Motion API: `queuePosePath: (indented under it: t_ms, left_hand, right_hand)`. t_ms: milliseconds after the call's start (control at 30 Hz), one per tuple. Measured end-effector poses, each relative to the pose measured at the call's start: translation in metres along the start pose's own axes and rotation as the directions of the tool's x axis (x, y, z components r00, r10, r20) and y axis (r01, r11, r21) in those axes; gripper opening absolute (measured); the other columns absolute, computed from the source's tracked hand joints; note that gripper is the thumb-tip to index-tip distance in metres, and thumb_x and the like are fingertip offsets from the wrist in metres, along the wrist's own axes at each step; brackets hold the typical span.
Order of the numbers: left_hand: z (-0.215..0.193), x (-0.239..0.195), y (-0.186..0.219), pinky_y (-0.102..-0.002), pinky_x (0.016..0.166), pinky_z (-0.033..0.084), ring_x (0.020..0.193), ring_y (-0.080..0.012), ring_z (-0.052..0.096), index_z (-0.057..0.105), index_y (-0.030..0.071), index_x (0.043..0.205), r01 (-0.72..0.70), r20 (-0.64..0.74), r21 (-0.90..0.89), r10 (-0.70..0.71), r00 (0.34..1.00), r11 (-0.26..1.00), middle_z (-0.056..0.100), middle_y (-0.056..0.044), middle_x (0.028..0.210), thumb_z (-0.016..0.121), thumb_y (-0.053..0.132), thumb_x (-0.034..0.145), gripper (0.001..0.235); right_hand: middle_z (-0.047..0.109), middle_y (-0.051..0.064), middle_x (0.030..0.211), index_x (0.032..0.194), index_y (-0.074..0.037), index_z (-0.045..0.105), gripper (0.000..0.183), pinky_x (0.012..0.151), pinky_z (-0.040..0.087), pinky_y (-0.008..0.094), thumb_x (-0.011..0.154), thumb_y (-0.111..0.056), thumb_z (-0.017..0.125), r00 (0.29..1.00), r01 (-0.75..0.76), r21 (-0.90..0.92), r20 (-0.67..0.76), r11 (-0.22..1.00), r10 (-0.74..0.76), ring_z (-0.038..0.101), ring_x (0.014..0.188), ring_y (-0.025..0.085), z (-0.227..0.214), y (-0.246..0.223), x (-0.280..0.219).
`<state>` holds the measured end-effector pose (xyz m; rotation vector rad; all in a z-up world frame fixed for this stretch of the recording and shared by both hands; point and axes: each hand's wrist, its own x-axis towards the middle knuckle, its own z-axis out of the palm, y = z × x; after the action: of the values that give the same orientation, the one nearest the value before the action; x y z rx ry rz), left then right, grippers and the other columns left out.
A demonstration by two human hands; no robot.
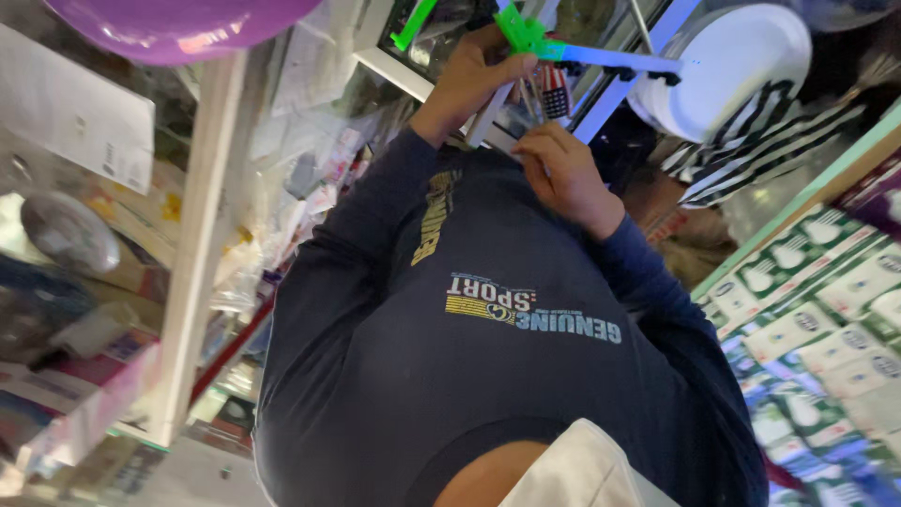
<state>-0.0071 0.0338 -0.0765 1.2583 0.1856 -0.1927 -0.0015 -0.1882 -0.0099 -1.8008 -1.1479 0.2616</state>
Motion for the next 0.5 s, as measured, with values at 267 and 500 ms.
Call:
queuePosePath:
  t_ms: [267,500]
  left_hand:
    - [-0.03,0.009,-0.002,-0.03,0.091,0.061,0.106,-0.0128,0.072,0.065,0.003,0.131,-0.135,0.151,0.101,0.119,0.981,0.986,0.074,-0.008,0.119,0.076,0.032,0.104,0.041]
    - [-0.005,0.014,-0.035,-0.028,0.06,0.062,0.069,-0.0119,0.072,0.068,0.001,0.121,-0.101,-0.028,-0.071,0.099,0.995,0.992,0.077,-0.008,0.096,0.077,0.033,0.096,0.042]
  right_hand:
    - [0.069,0.023,0.108,0.134,-0.005,0.06,0.037,0.082,0.051,0.051,0.098,-0.011,0.063,0.91,-0.35,-0.357,0.092,0.866,0.405,0.065,0.1,0.043,0.131,0.075,0.024]
    - [0.059,0.015,0.115,0.123,-0.005,0.056,0.032,0.095,0.044,0.046,0.093,-0.007,0.067,0.945,-0.195,0.044,-0.26,0.98,0.2,0.055,0.113,0.033,0.192,0.083,0.07]
